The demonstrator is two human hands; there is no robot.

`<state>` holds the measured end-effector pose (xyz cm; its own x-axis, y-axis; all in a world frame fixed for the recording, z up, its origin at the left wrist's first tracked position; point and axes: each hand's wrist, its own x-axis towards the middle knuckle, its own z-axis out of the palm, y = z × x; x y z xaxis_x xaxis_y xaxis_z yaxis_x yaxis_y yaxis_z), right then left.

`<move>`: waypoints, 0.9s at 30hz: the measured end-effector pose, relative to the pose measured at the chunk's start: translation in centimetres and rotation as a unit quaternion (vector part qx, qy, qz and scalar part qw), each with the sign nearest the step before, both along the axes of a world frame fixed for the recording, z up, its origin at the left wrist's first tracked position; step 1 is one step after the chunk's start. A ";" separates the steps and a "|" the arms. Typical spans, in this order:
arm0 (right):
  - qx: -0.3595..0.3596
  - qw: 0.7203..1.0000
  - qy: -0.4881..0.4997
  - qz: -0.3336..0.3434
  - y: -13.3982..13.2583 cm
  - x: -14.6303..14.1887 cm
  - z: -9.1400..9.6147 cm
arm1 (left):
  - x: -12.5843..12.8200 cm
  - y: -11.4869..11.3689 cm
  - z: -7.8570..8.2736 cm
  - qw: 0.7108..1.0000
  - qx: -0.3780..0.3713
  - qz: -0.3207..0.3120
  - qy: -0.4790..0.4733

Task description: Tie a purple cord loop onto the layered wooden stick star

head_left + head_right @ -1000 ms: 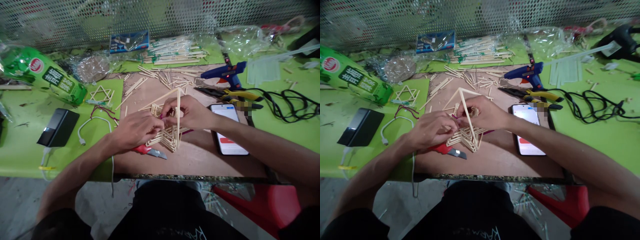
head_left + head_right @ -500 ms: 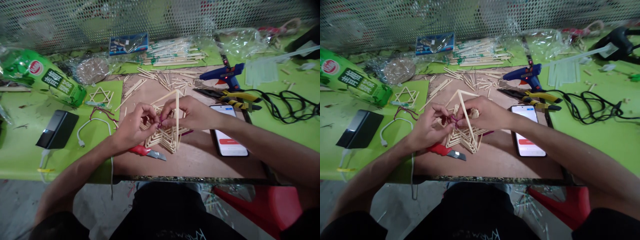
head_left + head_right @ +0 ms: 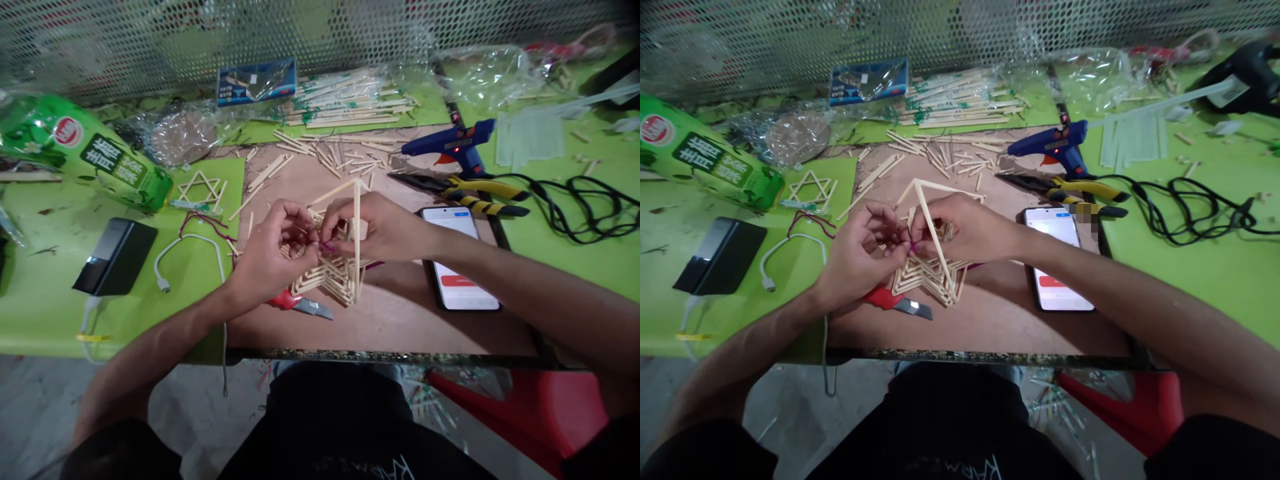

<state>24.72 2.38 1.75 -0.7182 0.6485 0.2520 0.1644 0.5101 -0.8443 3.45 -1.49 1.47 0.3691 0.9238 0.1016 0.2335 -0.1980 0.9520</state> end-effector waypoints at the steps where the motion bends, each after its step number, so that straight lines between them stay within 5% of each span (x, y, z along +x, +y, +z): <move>1: 0.002 1.000 0.001 0.001 0.0 0.1 0.0 | 0.1 0.0 0.1 1.000 0.000 0.001 0.002; 7: -0.018 0.999 0.036 0.033 0.1 0.1 -0.3 | 0.1 -0.2 0.3 0.999 0.026 0.007 0.037; 20: -0.009 0.998 0.053 -0.013 0.0 -0.1 -0.7 | -0.1 -0.2 0.1 0.999 0.022 -0.030 0.034; 27: -0.008 0.999 0.028 -0.031 0.1 0.1 -0.3 | 0.6 0.0 -0.7 0.998 0.044 0.003 0.039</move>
